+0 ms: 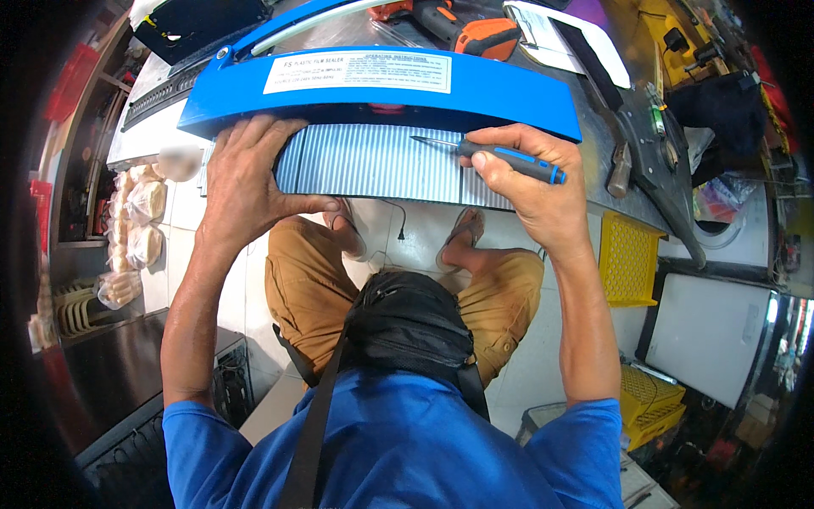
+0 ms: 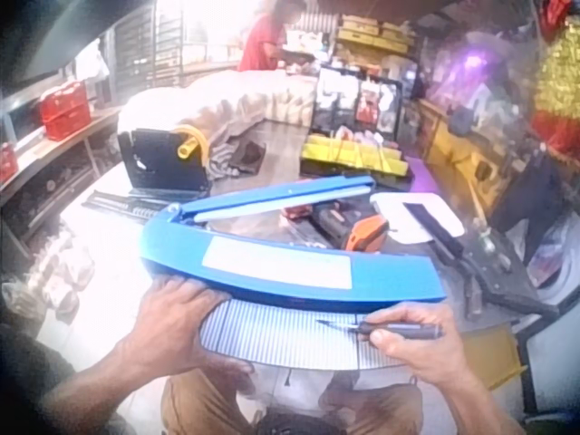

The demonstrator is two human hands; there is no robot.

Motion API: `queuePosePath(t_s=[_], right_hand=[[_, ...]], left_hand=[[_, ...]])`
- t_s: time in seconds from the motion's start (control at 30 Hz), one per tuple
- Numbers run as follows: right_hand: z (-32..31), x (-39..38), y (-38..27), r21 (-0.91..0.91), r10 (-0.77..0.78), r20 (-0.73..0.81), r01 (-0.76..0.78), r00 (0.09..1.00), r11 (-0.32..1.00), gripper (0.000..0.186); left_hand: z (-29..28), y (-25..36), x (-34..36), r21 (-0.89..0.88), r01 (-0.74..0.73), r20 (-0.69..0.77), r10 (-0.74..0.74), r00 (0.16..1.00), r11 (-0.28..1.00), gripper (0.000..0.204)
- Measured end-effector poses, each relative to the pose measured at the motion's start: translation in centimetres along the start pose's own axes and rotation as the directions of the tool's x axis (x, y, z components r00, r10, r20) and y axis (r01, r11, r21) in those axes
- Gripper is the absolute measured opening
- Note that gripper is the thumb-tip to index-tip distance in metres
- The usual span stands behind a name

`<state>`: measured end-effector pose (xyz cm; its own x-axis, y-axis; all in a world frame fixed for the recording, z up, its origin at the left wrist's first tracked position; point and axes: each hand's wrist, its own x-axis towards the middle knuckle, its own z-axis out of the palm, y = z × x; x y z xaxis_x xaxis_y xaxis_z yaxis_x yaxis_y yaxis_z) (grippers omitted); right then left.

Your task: The person marks a corrugated metal sheet with a pen, then uses a hammer to break the sheet along the marked line. The person then uses a file to smooth the cut edge of the metal.

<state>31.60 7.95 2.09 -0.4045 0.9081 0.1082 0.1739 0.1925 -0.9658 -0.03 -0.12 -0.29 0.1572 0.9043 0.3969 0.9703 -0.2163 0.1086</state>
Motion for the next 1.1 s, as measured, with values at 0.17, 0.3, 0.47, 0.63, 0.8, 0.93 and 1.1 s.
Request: queuePosePath(t_s=[0.17,0.3,0.47,0.63,0.8,0.93,1.1], right_hand=[[-0.2,0.0,-0.3,-0.018,0.030,0.033,-0.029,0.999,0.999,0.025],[-0.3,-0.2,0.2,-0.008,-0.020,0.039,0.020,0.999,1.000,0.023],[-0.6,0.1,0.2,0.000,0.012,0.061,-0.012,0.998,1.000,0.022],[-0.7,0.1,0.2,0.012,-0.001,0.073,0.000,0.997,1.000,0.022],[-0.7,-0.1,0.3,-0.006,-0.021,0.080,0.021,0.997,1.000,0.021],[-0.9,-0.1,0.5,0.004,-0.016,0.084,0.016,0.996,1.000,0.021],[-1.1,-0.1,0.3,-0.010,-0.006,0.133,0.007,0.991,1.000,0.021]], left_hand=[[0.1,-0.1,-0.1,0.004,0.007,0.009,-0.007,1.000,1.000,0.102],[0.0,-0.2,0.0,0.004,-0.010,-0.008,0.010,1.000,1.000,0.102],[0.2,-0.3,-0.1,-0.001,-0.009,-0.001,0.009,1.000,1.000,0.102],[0.3,-0.2,0.0,-0.006,-0.004,-0.007,0.004,1.000,1.000,0.102],[0.2,-0.2,0.0,0.011,-0.011,-0.015,0.011,1.000,1.000,0.102],[0.1,-0.2,0.0,0.013,0.001,0.001,-0.001,1.000,1.000,0.103],[0.2,-0.2,-0.1,0.006,-0.010,-0.014,0.010,1.000,1.000,0.103]])
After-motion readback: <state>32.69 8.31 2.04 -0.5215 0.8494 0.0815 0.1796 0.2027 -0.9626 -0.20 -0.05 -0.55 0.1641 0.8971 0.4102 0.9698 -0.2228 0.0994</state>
